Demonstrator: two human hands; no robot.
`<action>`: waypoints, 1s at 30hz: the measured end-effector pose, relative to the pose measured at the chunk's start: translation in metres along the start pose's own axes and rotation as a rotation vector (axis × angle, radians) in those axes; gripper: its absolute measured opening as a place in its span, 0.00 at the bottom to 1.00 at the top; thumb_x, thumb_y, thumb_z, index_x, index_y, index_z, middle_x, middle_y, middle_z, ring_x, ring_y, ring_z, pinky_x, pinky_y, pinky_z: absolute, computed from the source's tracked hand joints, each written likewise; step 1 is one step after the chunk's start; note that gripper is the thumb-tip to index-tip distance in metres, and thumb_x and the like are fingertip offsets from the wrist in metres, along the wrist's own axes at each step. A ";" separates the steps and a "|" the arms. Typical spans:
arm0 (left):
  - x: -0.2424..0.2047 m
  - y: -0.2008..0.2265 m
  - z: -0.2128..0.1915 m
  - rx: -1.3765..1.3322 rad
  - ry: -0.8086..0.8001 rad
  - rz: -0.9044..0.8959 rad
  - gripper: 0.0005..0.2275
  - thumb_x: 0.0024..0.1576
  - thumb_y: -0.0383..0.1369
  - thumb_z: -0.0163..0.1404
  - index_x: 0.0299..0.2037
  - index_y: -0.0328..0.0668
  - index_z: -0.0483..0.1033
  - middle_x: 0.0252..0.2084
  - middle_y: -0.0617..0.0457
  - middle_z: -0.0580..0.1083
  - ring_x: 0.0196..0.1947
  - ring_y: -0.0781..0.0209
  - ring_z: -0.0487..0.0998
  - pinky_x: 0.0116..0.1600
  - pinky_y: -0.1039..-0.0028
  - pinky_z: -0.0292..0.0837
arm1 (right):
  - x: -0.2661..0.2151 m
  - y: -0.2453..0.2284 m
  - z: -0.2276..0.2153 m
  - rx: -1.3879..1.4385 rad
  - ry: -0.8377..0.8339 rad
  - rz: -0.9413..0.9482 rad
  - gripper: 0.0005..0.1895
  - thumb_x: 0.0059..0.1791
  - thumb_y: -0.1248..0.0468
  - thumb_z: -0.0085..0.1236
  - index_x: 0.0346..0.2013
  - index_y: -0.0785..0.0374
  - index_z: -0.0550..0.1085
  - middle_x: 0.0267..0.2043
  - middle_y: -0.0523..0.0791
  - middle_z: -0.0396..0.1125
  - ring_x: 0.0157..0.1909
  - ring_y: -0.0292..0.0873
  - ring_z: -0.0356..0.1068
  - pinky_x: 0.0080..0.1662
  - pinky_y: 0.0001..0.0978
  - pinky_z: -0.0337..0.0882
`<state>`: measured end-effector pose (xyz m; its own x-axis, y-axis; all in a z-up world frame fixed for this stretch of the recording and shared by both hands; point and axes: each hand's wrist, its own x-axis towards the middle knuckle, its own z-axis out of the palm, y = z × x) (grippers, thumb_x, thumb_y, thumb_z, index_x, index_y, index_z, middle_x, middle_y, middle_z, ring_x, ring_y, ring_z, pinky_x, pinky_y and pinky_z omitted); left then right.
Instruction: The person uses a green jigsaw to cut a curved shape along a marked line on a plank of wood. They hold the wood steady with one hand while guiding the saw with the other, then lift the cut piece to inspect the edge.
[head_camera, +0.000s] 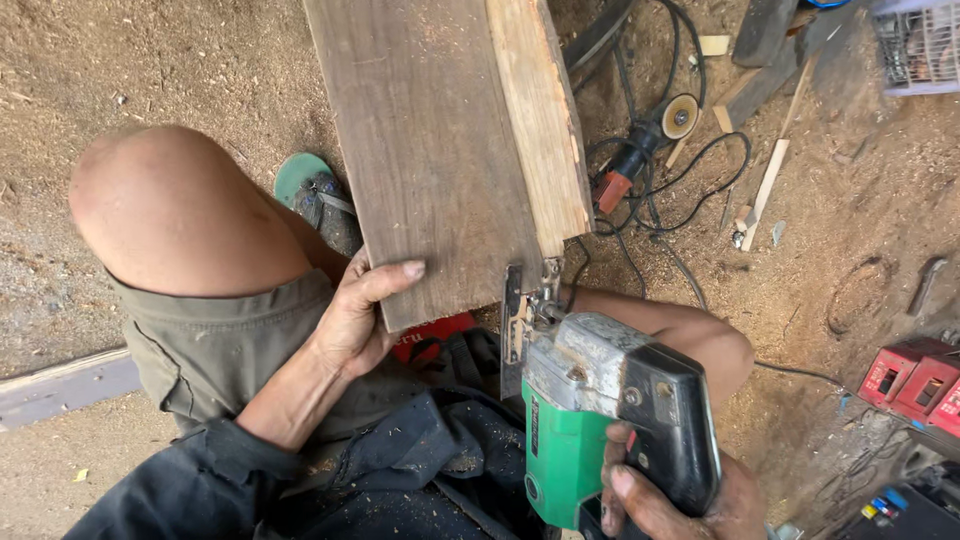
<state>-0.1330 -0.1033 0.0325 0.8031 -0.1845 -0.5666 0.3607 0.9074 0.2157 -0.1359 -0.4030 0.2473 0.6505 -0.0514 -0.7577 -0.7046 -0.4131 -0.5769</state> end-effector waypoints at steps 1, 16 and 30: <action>0.001 0.002 -0.001 -0.016 0.004 -0.008 0.29 0.54 0.31 0.58 0.65 0.31 0.62 0.58 0.40 0.71 0.58 0.46 0.74 0.61 0.52 0.74 | 0.000 0.000 0.001 -0.019 0.060 0.029 0.23 0.45 0.77 0.63 0.54 0.78 0.70 0.30 0.57 0.71 0.27 0.49 0.74 0.29 0.43 0.78; -0.003 -0.007 0.003 -0.108 0.132 -0.041 0.26 0.50 0.27 0.54 0.61 0.27 0.66 0.50 0.42 0.74 0.49 0.51 0.78 0.53 0.59 0.79 | -0.008 -0.017 -0.002 -0.216 0.263 0.243 0.21 0.47 0.74 0.65 0.54 0.75 0.73 0.31 0.60 0.70 0.28 0.50 0.77 0.33 0.44 0.77; 0.001 -0.024 -0.002 -0.199 0.265 -0.048 0.28 0.46 0.28 0.51 0.60 0.27 0.67 0.49 0.42 0.74 0.49 0.50 0.77 0.57 0.58 0.75 | -0.006 -0.015 0.007 -0.101 0.189 0.187 0.16 0.45 0.76 0.61 0.47 0.73 0.72 0.28 0.56 0.70 0.25 0.49 0.73 0.29 0.41 0.76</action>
<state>-0.1420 -0.1247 0.0257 0.6269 -0.1481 -0.7649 0.2745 0.9608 0.0390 -0.1313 -0.3900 0.2583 0.5600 -0.2999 -0.7724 -0.7917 -0.4686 -0.3920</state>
